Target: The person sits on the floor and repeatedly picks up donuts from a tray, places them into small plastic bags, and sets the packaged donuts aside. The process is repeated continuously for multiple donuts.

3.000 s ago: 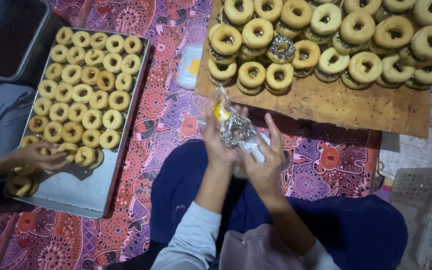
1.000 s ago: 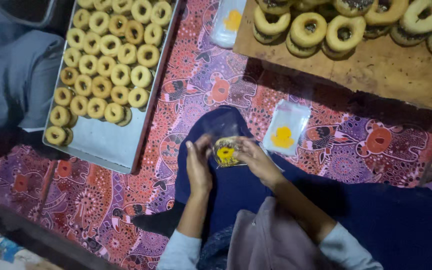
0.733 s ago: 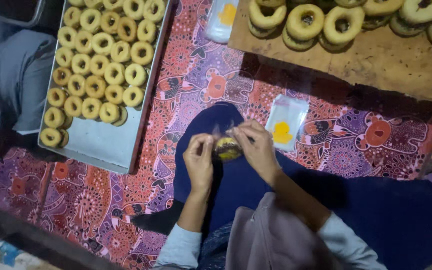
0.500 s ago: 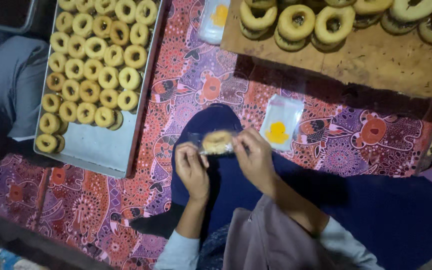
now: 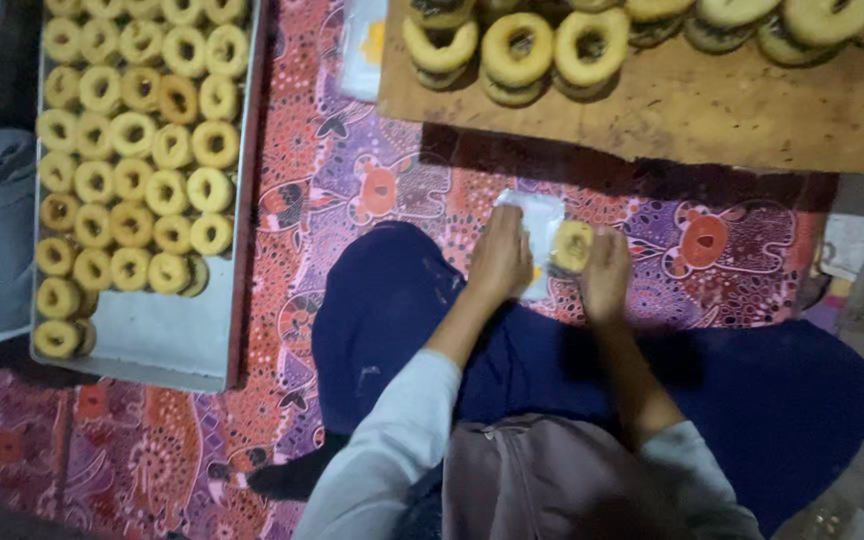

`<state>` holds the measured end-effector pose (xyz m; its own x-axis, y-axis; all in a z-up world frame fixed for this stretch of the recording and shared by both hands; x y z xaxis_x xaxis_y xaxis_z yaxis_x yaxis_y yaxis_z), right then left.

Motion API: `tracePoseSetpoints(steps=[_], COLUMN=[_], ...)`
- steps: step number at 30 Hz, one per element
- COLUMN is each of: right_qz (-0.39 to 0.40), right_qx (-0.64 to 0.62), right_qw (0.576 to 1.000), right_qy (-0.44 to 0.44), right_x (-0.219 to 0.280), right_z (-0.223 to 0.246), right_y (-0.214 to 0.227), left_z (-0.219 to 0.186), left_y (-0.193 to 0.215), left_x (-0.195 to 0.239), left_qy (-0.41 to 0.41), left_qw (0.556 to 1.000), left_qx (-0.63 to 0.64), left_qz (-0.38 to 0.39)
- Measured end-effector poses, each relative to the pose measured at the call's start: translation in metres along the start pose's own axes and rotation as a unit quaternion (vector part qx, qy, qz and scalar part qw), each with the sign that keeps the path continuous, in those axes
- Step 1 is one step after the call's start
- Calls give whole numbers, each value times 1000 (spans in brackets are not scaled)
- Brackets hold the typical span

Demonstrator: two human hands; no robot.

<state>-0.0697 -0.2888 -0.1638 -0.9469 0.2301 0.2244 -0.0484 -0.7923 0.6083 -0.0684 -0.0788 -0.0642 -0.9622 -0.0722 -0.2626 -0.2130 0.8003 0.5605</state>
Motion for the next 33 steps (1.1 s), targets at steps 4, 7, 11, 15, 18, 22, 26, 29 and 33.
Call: tracePoseSetpoints(steps=[4, 7, 11, 15, 18, 22, 26, 29, 33], right_qz=[-87, -63, 26, 204, 90, -12, -36, -52, -4], right_qx=[130, 98, 58, 48, 55, 118, 190, 132, 61], right_qw=[976, 974, 985, 977, 965, 923, 900, 909, 914], right_qy=[151, 194, 161, 44, 240, 366, 390, 393, 402], right_x=[-7, -7, -24, -18, 22, 72, 66, 64, 99], right_z=[18, 49, 101, 148, 212, 261, 273, 283, 300], right_y=[42, 37, 17, 14, 54, 88, 94, 107, 117], left_z=[53, 56, 8, -52, -30, -54, -108, -112, -96], left_y=[-61, -62, -24, 49, 59, 72, 80, 91, 106], left_x=[-21, -18, -16, -30, -49, -54, -35, -46, -65], left_qy=[31, 31, 15, -104, 162, 152, -29, -2, 108], left_qw=[979, 970, 987, 975, 967, 957, 967, 962, 956], left_qx=[-129, -147, -73, -82, 162, 197, 207, 206, 176], left_qz=[154, 190, 141, -179, -114, -151, -143, -180, -207])
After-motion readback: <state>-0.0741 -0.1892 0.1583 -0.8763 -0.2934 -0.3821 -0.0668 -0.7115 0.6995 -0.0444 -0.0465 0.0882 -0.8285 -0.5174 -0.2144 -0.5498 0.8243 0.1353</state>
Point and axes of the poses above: each hand's wrist, its own x-axis away from the middle knuckle, its own y-axis out of the back of the hand, z = x × y, the point moved 6 cm from there along -x, towards the middle knuckle, and after that the axes turned 4 degrees about x, right-handed, at the moved point
